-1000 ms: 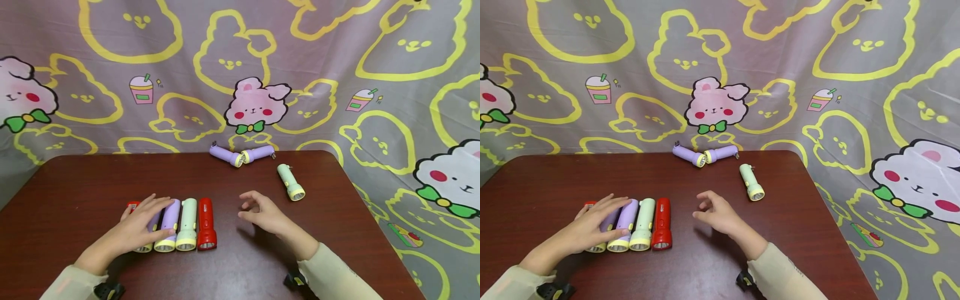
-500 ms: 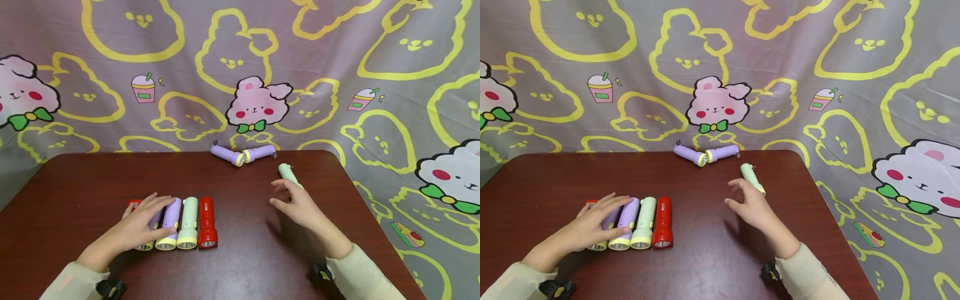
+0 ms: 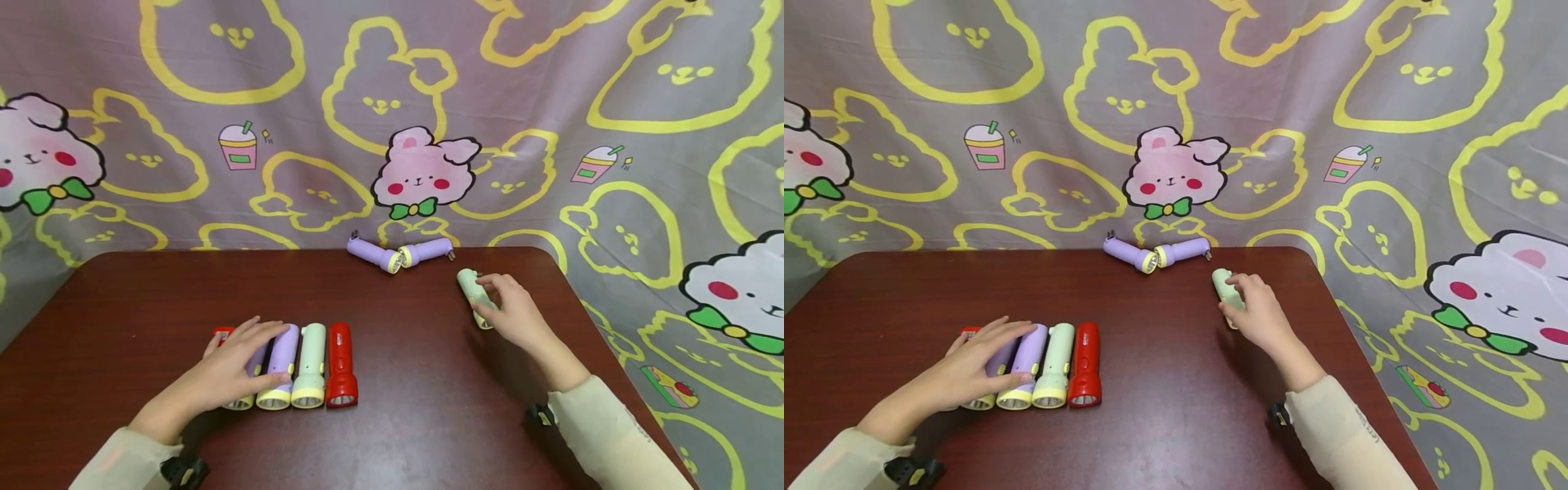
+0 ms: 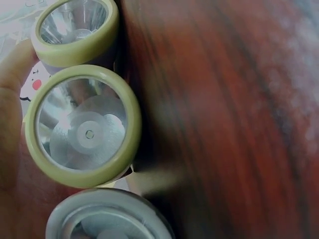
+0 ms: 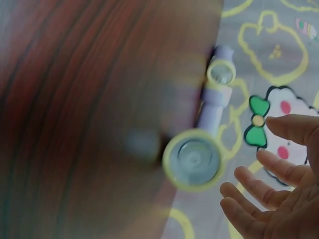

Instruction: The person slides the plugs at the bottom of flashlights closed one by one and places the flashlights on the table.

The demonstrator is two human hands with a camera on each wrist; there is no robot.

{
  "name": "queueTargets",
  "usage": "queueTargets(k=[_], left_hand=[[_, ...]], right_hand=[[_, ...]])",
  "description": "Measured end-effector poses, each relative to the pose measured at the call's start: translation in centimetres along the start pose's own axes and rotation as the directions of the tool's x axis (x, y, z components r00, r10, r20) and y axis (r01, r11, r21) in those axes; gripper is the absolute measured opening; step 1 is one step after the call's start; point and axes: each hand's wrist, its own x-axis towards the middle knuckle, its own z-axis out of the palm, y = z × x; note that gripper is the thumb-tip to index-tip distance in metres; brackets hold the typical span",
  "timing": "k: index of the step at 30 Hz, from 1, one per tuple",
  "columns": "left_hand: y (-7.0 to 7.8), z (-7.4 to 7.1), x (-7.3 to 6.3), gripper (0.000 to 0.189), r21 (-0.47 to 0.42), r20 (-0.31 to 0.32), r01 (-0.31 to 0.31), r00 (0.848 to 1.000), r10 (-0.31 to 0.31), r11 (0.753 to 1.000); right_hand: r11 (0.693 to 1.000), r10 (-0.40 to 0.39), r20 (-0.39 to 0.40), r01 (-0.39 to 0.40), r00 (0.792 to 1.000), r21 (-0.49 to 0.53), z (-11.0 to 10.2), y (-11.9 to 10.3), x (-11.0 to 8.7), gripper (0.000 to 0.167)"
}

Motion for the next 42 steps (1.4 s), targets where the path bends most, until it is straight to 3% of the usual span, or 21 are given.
queueTargets(k=[7, 18, 33, 42], left_hand=[[0.0, 0.1, 0.0, 0.079, 0.001, -0.001, -0.005, 1.0, 0.005, 1.0], [0.2, 0.2, -0.1, 0.079, -0.002, -0.001, 0.0, 1.0, 0.0, 1.0], [0.2, 0.0, -0.2, 0.079, 0.009, -0.007, -0.003, 1.0, 0.003, 1.0], [0.2, -0.1, -0.1, 0.079, 0.016, -0.011, -0.005, 1.0, 0.005, 1.0]], right_hand=[[0.998, 0.027, 0.021, -0.026, 0.999, -0.049, -0.2, 1.8, 0.8, 0.041], [0.995, 0.024, 0.12, -0.012, 0.992, -0.101, 0.3, 3.8, 2.6, 0.059], [0.991, 0.122, 0.208, -0.107, 0.97, -0.083, 1.6, 3.6, 4.2, 0.074], [0.991, 0.109, 0.169, -0.093, 0.98, -0.101, 2.3, 3.3, 4.6, 0.072]])
